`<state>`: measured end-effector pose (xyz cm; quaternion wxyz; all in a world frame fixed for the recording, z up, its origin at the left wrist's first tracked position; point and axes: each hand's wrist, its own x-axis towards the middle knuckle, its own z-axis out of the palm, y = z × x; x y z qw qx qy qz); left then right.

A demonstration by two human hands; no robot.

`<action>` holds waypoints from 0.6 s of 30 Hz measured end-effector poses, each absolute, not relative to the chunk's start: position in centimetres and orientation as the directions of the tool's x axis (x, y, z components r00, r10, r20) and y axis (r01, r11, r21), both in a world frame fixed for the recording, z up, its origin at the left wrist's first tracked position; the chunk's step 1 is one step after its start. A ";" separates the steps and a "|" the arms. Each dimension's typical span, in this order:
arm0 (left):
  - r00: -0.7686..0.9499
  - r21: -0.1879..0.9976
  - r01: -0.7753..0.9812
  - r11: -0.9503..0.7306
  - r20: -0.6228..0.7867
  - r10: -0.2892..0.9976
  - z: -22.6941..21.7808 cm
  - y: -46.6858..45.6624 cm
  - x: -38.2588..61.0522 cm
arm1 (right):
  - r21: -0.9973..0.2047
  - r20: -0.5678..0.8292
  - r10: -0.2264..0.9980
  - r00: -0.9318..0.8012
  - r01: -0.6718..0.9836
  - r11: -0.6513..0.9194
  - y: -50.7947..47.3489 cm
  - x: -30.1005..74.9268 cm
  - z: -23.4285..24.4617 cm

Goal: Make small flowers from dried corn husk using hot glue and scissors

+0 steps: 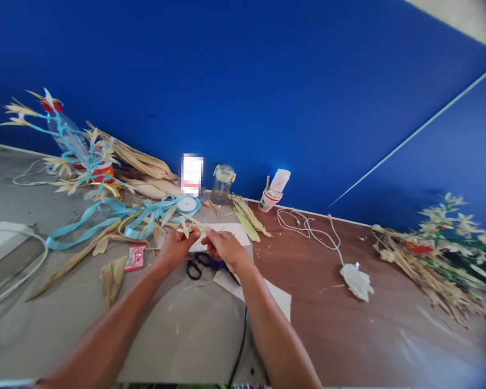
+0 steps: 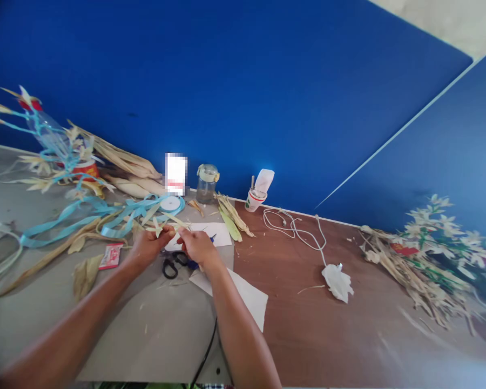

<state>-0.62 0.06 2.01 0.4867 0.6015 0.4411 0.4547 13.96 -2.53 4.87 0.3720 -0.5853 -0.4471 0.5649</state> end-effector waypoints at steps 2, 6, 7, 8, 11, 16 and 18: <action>0.225 0.985 0.091 -0.148 0.124 0.966 2.2 0.0 -0.5 | -0.937 -0.274 0.961 -0.023 0.233 -0.262 -2.3 13.5 4.2; 0.257 0.985 0.087 -0.147 0.121 0.959 2.6 -0.1 -0.2 | -0.905 -0.232 0.972 -0.041 0.374 -0.200 -2.1 13.4 3.5; 0.256 0.985 0.087 -0.146 0.120 0.959 2.7 -0.2 -0.2 | -0.907 -0.241 0.969 -0.048 0.367 -0.207 -2.1 13.4 3.5; 0.260 0.985 0.089 -0.147 0.120 0.958 2.8 -0.2 -0.2 | -0.911 -0.259 0.964 -0.054 0.344 -0.226 -2.1 13.4 3.6; 0.283 0.985 0.085 -0.150 0.120 0.951 2.6 -0.3 -0.2 | -0.911 -0.379 0.921 -0.095 0.211 -0.353 -2.3 13.5 4.5; 0.329 0.989 0.053 -0.135 0.110 0.938 2.2 -0.2 -0.6 | -0.852 -0.511 0.824 -0.244 0.015 -0.524 -2.3 14.3 5.4; 0.339 0.987 0.053 -0.150 0.124 0.933 2.1 -0.2 -0.7 | -0.838 -0.511 0.807 -0.298 -0.036 -0.544 -2.2 14.7 5.2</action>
